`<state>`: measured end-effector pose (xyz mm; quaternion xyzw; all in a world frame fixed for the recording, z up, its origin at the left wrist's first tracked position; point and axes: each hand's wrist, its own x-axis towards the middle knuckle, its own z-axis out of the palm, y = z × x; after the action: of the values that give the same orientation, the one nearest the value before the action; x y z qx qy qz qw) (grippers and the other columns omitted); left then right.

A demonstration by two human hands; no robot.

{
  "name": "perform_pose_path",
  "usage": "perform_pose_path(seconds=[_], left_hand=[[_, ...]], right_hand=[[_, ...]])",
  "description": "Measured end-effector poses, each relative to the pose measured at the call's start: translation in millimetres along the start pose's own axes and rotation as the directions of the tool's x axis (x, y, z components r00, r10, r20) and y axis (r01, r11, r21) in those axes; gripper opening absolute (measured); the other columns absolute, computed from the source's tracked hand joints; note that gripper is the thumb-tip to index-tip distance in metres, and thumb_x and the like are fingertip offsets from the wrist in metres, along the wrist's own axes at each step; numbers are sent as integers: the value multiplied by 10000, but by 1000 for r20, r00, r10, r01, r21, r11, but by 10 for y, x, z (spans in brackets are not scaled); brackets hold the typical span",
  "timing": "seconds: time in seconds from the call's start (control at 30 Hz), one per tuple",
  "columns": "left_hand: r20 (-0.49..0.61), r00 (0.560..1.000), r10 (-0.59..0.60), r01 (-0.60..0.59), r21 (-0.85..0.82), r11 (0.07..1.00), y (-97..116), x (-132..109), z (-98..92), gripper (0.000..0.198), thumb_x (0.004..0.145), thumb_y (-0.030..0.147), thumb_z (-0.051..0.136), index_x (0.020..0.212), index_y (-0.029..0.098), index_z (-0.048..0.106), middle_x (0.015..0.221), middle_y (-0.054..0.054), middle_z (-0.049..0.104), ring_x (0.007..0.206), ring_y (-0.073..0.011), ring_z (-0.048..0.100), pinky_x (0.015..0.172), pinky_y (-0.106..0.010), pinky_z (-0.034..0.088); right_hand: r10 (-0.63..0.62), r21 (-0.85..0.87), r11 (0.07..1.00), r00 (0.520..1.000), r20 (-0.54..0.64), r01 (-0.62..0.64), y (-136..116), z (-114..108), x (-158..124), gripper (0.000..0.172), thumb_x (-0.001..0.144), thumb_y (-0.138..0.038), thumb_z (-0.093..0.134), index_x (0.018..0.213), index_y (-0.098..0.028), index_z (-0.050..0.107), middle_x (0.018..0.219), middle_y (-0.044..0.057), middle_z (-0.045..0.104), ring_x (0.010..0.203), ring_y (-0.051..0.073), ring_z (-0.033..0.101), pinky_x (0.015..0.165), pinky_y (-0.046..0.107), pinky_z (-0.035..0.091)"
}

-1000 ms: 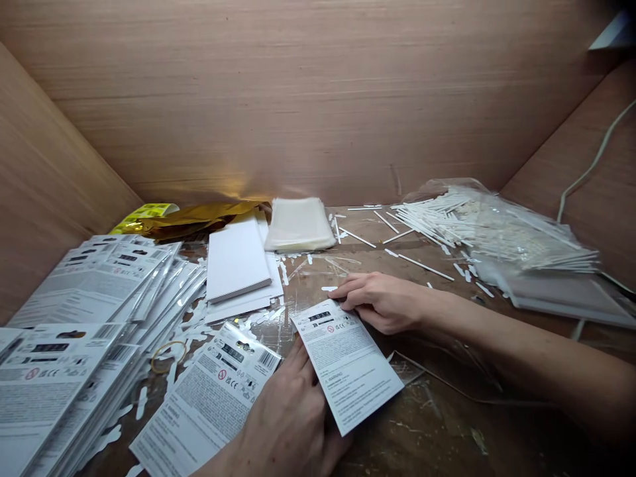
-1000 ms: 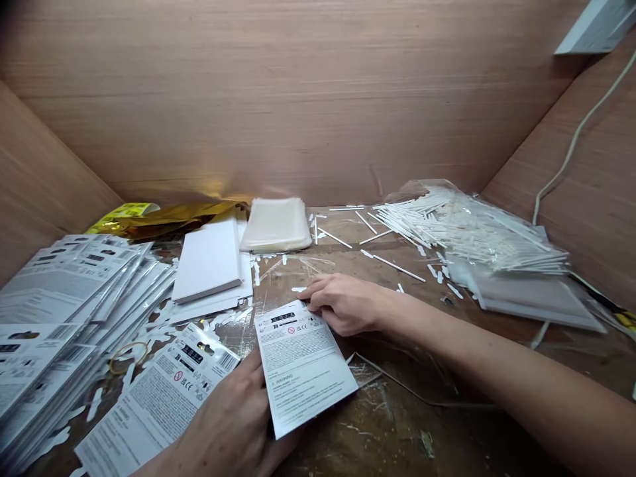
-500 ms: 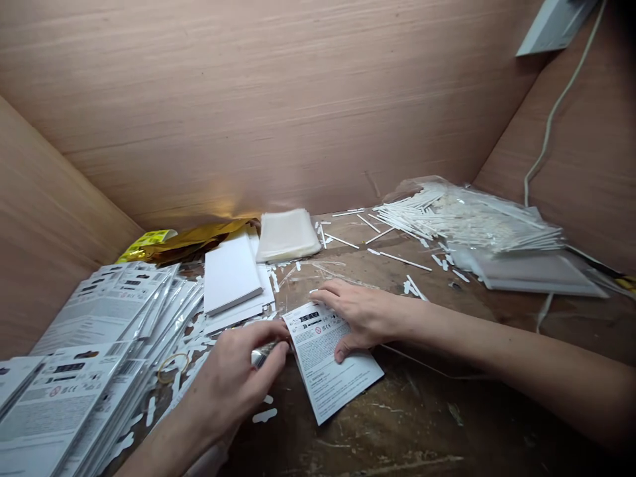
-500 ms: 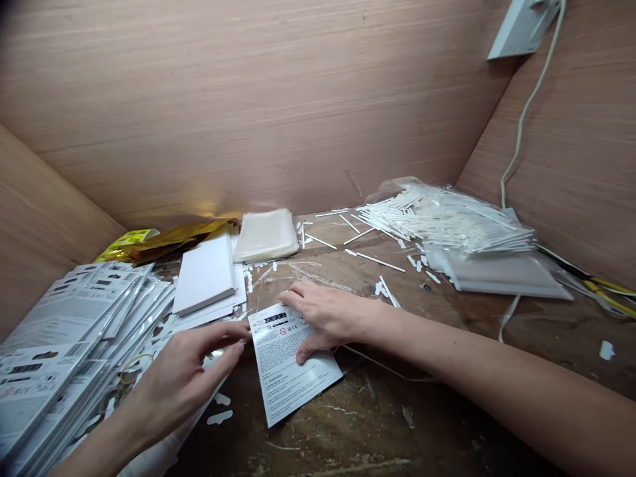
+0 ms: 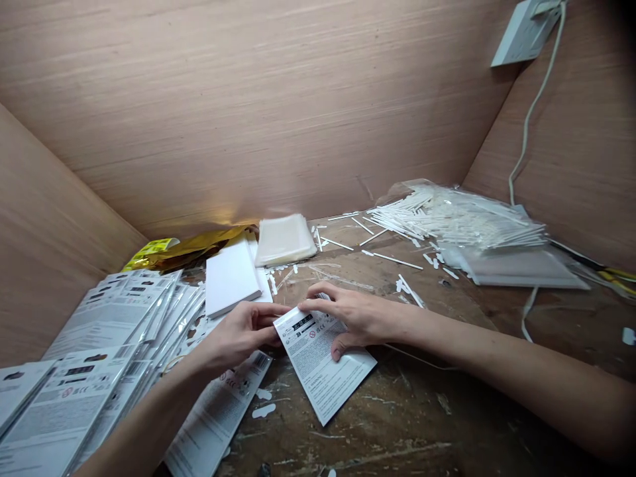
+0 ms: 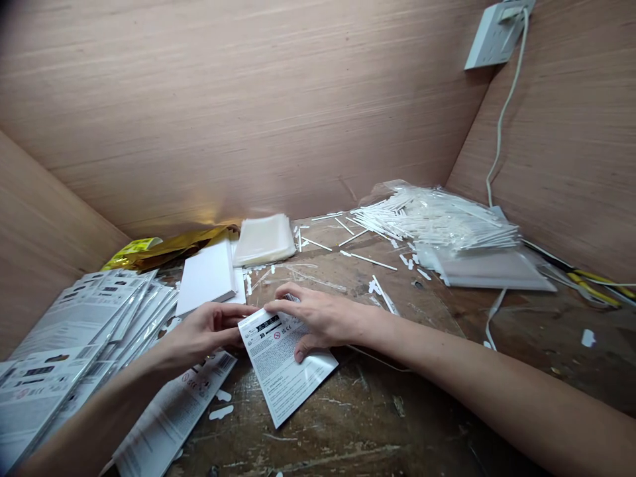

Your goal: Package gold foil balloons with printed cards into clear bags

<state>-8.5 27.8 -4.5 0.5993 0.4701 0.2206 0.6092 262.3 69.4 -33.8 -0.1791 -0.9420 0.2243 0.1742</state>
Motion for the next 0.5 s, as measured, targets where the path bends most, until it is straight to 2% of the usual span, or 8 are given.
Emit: perform_pose_path(seconds=[0.07,0.1,0.23,0.3,0.33,0.37,0.43,0.5], left_hand=[[39,999,-17,20,-84,996,16,-6,16,488,790,335,787,1240,160,713,1059,-123,773,933,-256,718,808,-342,558],[19,1000,-3,4,-65,998,-1,4,45,455,767,332,807,1181,157,736,1038,-110,772,922,-250,714,789,-321,552],[-141,987,72,-46,183,982,-133,73,221,265,710,345,855,839,130,767,766,-31,740,692,-186,665,595,-237,481],[-220,973,67,-39,127,991,-159,87,263,288,695,360,868,823,122,767,745,-35,745,656,-182,664,581,-245,497],[-265,963,48,-37,45,998,-154,85,263,321,683,369,878,855,119,773,769,-49,759,659,-192,677,588,-261,523],[-316,948,24,-42,-50,998,-139,79,252,363,666,376,892,894,117,777,798,-65,772,669,-206,694,597,-283,550],[-428,904,-11,-95,-225,970,-93,64,219,432,645,377,912,958,111,778,844,-95,787,717,-236,729,638,-325,599],[-509,861,-5,-195,-338,921,-51,58,207,452,631,346,929,981,100,780,887,-116,794,802,-249,749,733,-347,625]], right_hand=[[-4,7,1000,1000,-11,5,1,21,3,913,761,-428,850,1525,-212,398,1443,154,420,1264,282,517,1047,371,484],[-8,8,1000,1000,-13,8,-1,33,5,926,760,-418,852,1530,-194,388,1444,164,420,1274,288,512,1058,380,480],[-12,64,998,998,-59,16,-4,77,-13,1096,719,-367,885,1600,-208,252,1504,180,384,1372,317,438,1125,431,428],[116,156,984,979,-170,-89,8,72,-43,1229,672,-340,911,1631,-246,149,1505,180,400,1308,321,503,1074,461,466],[222,241,956,948,-226,-167,16,60,-60,1256,656,-330,917,1634,-247,133,1455,178,463,1218,308,569,1012,461,505],[337,359,903,907,-253,-235,22,44,-77,1225,656,-325,913,1628,-228,173,1365,168,549,1104,283,624,935,443,540],[508,637,715,841,-187,-290,21,11,-98,971,707,-352,876,1534,-156,406,1136,131,678,899,222,666,779,368,563],[547,829,493,835,-61,-263,-8,-7,-101,598,778,-418,818,1261,-106,652,959,101,721,753,163,655,669,291,538]])
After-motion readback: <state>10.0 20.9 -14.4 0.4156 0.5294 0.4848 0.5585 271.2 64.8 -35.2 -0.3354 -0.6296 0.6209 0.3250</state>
